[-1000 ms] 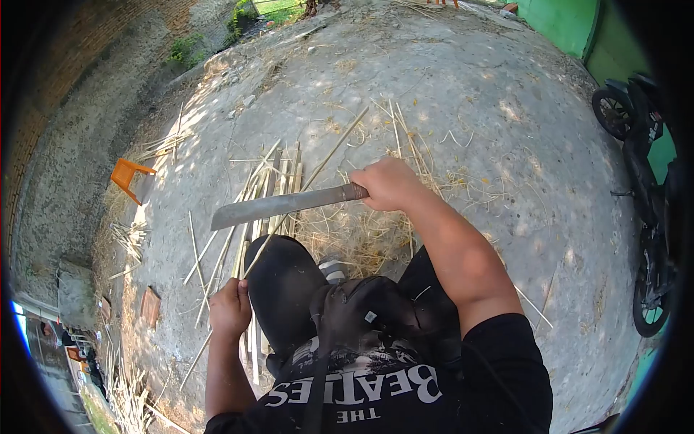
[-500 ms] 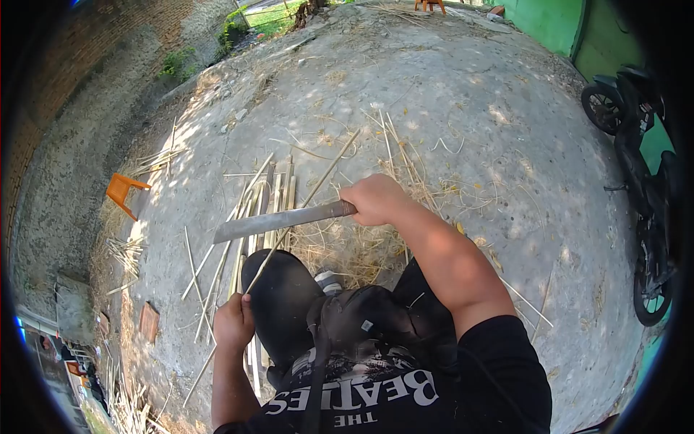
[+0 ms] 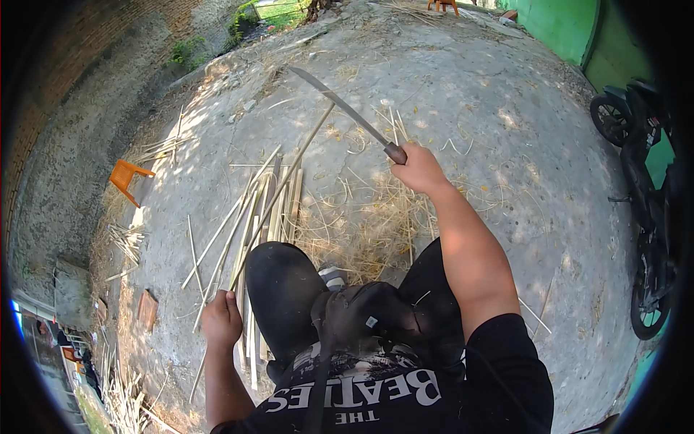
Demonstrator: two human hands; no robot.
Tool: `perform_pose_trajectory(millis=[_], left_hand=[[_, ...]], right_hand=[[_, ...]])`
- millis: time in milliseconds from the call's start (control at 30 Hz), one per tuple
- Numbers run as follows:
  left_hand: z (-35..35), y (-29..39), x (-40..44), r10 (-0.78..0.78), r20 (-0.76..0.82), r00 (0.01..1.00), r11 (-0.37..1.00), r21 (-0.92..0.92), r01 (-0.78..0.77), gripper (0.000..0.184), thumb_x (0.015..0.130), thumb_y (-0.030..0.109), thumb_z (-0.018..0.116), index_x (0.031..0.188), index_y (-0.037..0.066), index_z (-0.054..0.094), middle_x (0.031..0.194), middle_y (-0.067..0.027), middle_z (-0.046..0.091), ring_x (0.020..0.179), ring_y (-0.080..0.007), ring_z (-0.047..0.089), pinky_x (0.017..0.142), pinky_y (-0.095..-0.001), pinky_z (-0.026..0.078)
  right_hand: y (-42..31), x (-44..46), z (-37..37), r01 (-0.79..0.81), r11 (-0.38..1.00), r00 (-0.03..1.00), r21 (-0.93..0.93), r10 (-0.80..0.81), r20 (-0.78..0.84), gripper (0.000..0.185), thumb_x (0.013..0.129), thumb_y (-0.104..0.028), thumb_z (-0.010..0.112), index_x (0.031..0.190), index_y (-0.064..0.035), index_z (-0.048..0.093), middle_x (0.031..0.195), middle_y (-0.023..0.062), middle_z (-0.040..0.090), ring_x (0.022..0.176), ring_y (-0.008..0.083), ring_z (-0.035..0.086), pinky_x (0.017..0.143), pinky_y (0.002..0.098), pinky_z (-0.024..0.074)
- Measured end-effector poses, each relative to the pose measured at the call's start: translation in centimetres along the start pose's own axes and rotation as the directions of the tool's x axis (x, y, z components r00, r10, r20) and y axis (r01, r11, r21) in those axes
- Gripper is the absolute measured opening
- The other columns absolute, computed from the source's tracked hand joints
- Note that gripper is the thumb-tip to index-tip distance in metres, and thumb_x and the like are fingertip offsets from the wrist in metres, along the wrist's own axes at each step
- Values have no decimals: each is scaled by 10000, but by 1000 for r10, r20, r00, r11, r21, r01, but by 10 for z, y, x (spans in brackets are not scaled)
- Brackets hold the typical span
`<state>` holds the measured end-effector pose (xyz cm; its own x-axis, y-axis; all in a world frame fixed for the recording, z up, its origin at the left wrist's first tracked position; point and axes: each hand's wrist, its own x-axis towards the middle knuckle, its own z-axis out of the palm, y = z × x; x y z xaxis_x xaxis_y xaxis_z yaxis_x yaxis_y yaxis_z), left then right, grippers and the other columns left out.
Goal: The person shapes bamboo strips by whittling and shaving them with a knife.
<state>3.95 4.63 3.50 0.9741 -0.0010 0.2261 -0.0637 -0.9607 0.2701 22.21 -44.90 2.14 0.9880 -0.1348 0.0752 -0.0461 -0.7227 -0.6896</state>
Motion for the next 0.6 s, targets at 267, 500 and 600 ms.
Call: perform_pose_trajectory(millis=[267, 500, 600], left_hand=[[17, 56, 43, -8, 88, 996, 996, -88, 16, 415, 1087, 319, 471, 837, 7, 582, 719, -275, 632, 693, -512, 616, 617, -574, 449], [28, 100, 66, 94, 101, 990, 988, -130, -80, 382, 1070, 309, 515, 839, 14, 590, 706, -271, 626, 697, -505, 619, 626, -581, 451], [29, 97, 61, 84, 132, 988, 991, -115, -69, 372, 1066, 301, 526, 833, 17, 586, 705, -269, 625, 699, -507, 617, 627, -582, 450]], right_hand=[[-41, -25, 21, 271, 962, 962, -24, -270, 34, 224, 803, -221, 710, 929, -54, 630, 812, 168, 685, 756, 372, 677, 673, 478, 508], [-53, -29, 30, 499, 834, 844, -236, -406, 349, 179, 784, -216, 710, 922, -118, 651, 836, 123, 703, 845, 359, 702, 737, 503, 536], [-23, -3, 24, 284, 945, 931, -160, -232, 280, 200, 790, -227, 702, 942, -105, 657, 849, 146, 704, 856, 367, 698, 744, 492, 537]])
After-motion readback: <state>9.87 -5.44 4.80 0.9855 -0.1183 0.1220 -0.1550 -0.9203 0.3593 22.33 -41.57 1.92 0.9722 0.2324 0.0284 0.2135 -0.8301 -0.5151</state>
